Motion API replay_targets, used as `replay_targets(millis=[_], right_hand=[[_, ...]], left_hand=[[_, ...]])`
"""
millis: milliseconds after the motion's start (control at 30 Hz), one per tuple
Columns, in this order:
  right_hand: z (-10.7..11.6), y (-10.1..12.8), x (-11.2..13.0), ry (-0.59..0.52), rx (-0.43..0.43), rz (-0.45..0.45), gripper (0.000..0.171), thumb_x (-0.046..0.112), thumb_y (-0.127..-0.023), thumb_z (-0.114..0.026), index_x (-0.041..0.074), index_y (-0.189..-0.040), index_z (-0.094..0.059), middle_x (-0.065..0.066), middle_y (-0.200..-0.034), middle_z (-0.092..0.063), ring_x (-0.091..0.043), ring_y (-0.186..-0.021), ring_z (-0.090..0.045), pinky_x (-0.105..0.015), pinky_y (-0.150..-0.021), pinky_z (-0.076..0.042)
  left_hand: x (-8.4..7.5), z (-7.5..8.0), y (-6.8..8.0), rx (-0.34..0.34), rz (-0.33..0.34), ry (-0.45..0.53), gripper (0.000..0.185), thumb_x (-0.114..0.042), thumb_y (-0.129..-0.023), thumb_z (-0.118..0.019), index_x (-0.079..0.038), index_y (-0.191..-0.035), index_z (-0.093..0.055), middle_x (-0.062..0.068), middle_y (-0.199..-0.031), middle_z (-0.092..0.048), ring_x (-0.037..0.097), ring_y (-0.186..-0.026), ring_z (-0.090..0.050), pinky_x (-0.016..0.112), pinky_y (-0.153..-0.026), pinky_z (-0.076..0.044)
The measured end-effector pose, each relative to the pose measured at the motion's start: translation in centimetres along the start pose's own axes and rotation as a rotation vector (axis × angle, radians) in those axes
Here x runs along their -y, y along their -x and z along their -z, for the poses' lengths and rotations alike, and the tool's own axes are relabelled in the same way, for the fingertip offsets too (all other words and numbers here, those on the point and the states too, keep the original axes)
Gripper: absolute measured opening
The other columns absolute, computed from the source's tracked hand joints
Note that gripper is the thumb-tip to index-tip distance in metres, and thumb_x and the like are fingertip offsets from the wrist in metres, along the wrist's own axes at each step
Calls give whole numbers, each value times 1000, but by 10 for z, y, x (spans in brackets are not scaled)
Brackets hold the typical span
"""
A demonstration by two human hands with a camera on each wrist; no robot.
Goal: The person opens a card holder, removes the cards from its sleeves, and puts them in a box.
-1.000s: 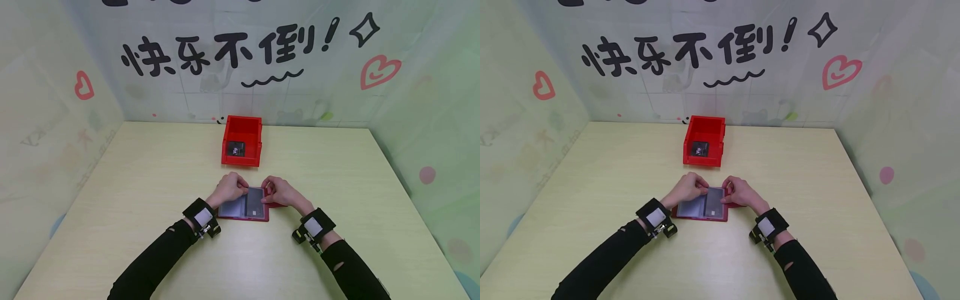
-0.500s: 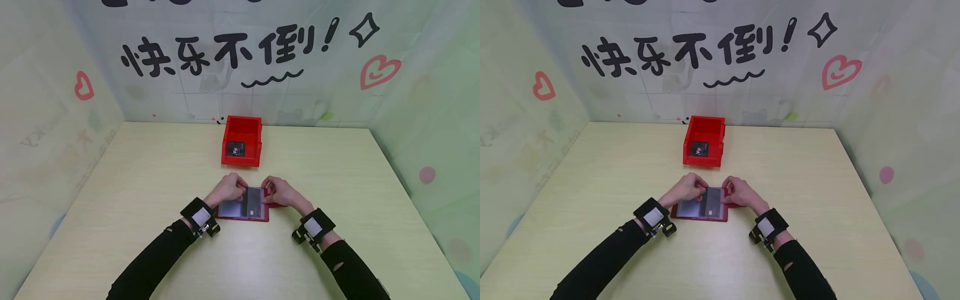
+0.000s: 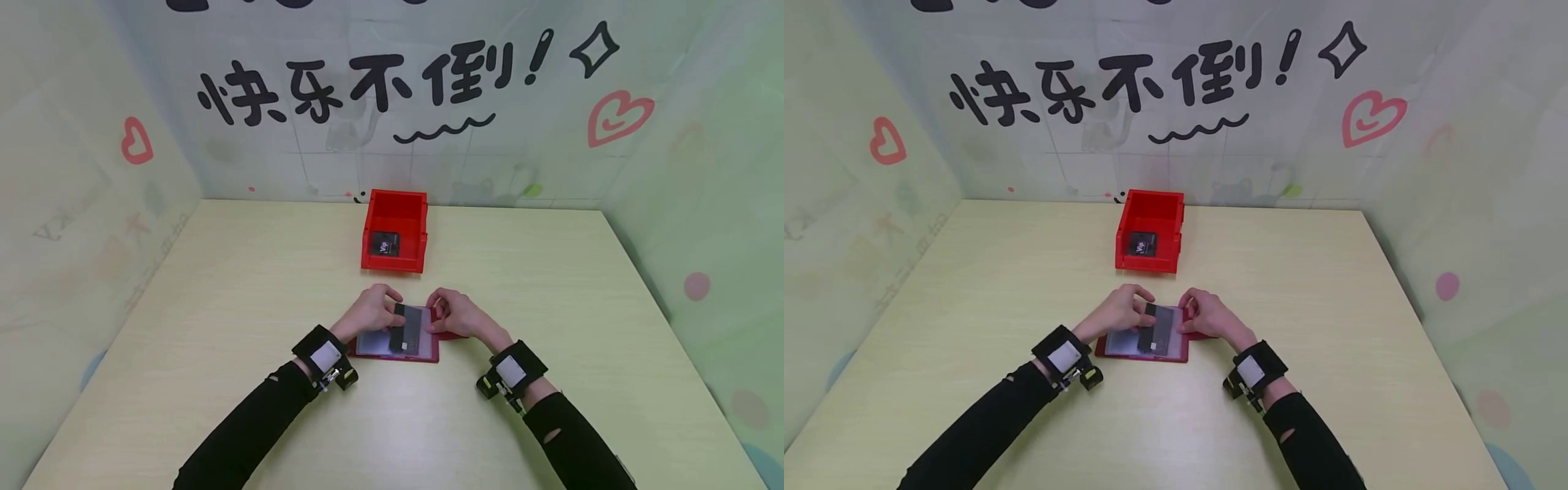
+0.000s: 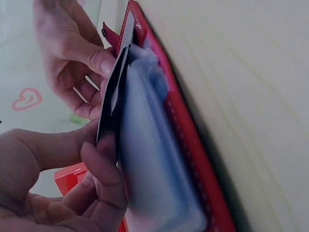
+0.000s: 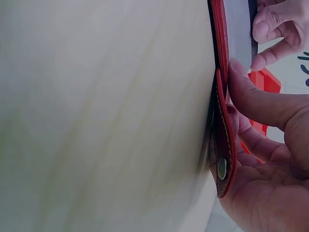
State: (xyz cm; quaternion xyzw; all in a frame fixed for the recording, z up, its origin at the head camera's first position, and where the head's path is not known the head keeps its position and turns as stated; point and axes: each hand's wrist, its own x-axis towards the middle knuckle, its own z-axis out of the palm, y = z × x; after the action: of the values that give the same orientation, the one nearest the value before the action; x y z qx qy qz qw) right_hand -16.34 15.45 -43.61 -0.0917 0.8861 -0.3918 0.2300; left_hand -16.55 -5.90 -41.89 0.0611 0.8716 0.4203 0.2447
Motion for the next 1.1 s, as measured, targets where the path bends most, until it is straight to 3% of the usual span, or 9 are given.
replay_targets(millis=[233,367,533,767,900,1100], right_hand=[[0,1,-1,7,-6,3,40,9,-84,-80,5,-116,-57,-7,-85,-51,-19,-82,-51,-26,-68,-43],[0,-1,-3,17,-9,7,39,10,-84,-80,5,-116,-57,-7,-85,-52,-19,-83,-51,-26,-68,-43],[0,-3,-5,30,-8,13,40,11,-84,-81,6,-117,-58,-8,-87,-53,-19,-84,-51,-26,-68,-43],[1,-2,-4,31,-7,17,40,11,-85,-80,5,-117,-58,-7,-87,-52,-19,-85,-51,-26,-69,-43],[1,-1,-4,35,-5,22,40,12,-85,-80,5,-117,-58,-7,-87,-52,-19,-84,-51,-26,-69,-42],[1,-1,-4,40,-14,33,39,12,-85,-80,5,-116,-58,-7,-86,-52,-19,-83,-51,-26,-69,-43]], left_hand=[[4,7,-1,-17,-16,-1,32,-7,-94,-64,-6,-125,-56,13,-88,-67,20,-74,-59,25,-65,-46],[2,16,-3,-31,-52,-30,21,-5,-97,-55,-4,-116,-63,18,-97,-67,23,-83,-60,26,-68,-48],[-8,33,-6,-42,-71,-46,26,-4,-100,-48,-4,-114,-70,19,-114,-62,28,-100,-56,29,-75,-50],[-25,54,-19,-48,-96,-3,31,1,-98,-50,-1,-124,-66,22,-138,-53,31,-115,-49,29,-79,-48],[-32,55,-30,-127,-126,36,37,4,-94,-51,0,-129,-63,21,-146,-48,34,-121,-47,33,-83,-50],[-40,48,-52,-356,-186,-8,37,4,-92,-51,3,-127,-63,23,-139,-55,37,-121,-50,47,-97,-52]])
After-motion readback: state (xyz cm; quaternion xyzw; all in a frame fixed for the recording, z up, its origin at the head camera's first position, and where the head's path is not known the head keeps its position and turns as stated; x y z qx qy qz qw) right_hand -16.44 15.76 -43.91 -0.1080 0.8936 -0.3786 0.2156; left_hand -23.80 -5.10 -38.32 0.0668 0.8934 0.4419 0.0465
